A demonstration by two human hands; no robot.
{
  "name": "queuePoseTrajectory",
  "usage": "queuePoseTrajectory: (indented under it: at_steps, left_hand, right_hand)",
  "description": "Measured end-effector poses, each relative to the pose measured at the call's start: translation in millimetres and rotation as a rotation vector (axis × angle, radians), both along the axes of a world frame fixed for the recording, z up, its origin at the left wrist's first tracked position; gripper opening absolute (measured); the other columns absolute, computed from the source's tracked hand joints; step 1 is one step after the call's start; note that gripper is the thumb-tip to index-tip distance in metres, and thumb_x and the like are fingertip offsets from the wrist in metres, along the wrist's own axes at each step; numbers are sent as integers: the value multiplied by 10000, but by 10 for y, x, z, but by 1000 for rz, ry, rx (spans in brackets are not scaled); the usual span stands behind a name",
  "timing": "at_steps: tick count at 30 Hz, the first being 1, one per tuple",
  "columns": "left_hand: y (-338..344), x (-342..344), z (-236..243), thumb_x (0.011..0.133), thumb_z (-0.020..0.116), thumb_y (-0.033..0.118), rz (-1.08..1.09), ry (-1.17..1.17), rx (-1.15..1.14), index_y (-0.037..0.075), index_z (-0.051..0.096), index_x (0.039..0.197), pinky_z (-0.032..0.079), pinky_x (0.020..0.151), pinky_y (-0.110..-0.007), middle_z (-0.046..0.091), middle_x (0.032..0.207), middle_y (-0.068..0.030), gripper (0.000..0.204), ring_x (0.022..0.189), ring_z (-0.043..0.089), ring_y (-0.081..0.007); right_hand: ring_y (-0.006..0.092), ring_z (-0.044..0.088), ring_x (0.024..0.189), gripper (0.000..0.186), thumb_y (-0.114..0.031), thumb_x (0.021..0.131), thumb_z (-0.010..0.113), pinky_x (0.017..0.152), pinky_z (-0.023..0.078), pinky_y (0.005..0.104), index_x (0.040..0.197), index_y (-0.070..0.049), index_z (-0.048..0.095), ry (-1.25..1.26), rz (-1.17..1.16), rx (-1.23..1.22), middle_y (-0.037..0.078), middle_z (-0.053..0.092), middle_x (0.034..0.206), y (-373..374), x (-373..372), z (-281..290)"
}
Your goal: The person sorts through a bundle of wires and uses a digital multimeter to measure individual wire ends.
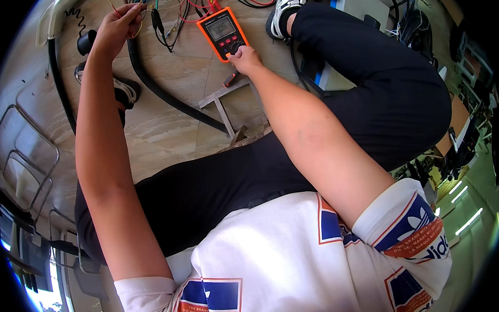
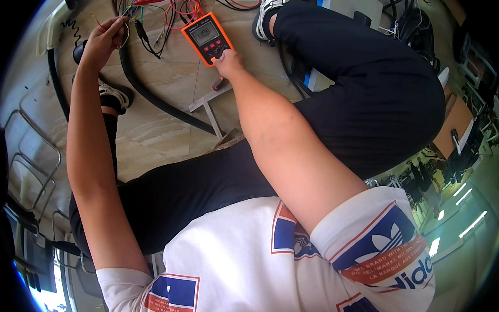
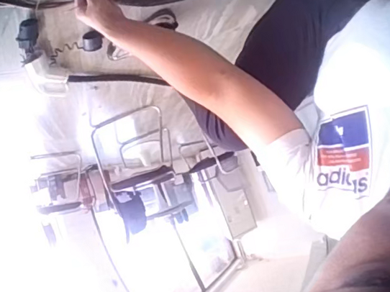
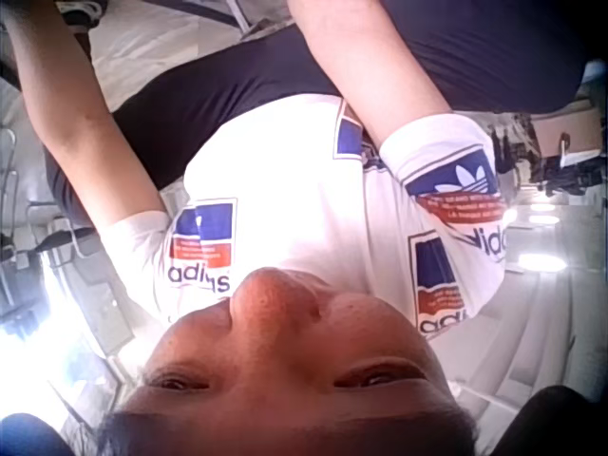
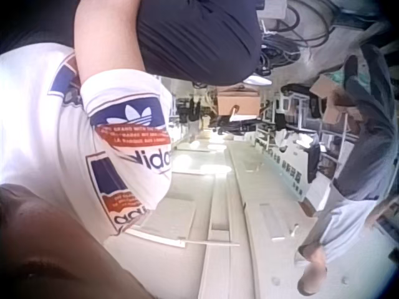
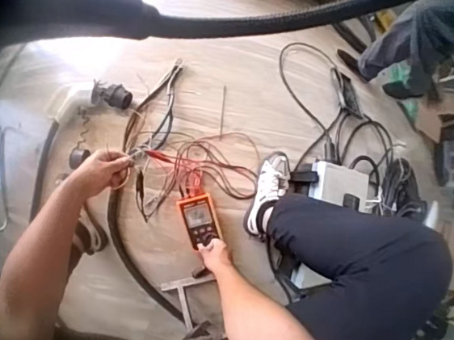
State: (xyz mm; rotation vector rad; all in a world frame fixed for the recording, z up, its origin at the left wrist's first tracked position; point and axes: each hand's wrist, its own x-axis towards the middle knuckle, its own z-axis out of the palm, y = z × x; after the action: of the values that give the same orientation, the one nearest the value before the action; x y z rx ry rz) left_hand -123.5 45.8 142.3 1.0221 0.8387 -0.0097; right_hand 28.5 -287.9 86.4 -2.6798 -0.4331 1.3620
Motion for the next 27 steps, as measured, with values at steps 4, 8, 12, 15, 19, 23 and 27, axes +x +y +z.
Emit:
queuePoseTrajectory:
  at_steps: [4,8,12,15,19,23,27]
  left_hand:
    - [-20,-36,5,978,541,227,-6,12,6,24,644,1084,309,501,-201,532,708,48,252,555,415,-45]
    - [-19,13,5,974,548,232,-21,-5,8,23,645,1090,304,501,-194,526,711,52,259,556,403,-40]
    - [3,-9,-20,970,556,246,-52,-19,35,35,648,1096,295,501,-188,515,713,58,263,555,383,-32]
    - [7,9,0,967,563,258,-97,-15,61,47,651,1093,292,502,-185,509,716,61,262,558,375,-27]
    - [-21,22,14,965,567,268,-123,-35,91,53,653,1086,295,509,-180,505,723,63,261,573,373,-24]
    - [-58,105,60,968,563,271,-150,-60,113,52,653,1075,305,520,-177,496,721,67,260,593,375,-25]
    - [-52,38,130,968,562,262,-162,-70,121,52,656,1066,303,530,-180,488,717,71,250,594,368,-29]
  right_hand:
    - [173,659,693,293,-338,789,731,667,512,324,693,-95,600,26,5,-18,39,682,709,6,-21,7]
    - [261,675,832,261,-331,755,731,746,532,382,816,-86,663,107,-87,-27,109,693,852,-1,21,-60]
    - [335,654,930,360,-386,736,622,832,512,402,862,-58,702,-94,43,-147,171,690,953,255,295,174]
    - [322,656,860,287,-350,760,644,795,517,403,843,-79,685,-209,19,68,145,691,885,576,676,160]
    - [260,646,849,250,-257,804,671,751,517,370,949,-55,641,-54,131,491,130,679,920,1304,1168,171]
    - [185,645,871,391,-211,770,713,750,524,323,1126,-68,642,129,388,782,127,685,981,1979,1271,407]
    - [176,638,899,438,-146,765,706,780,520,315,1183,-60,607,317,687,542,127,678,1043,2383,967,881]
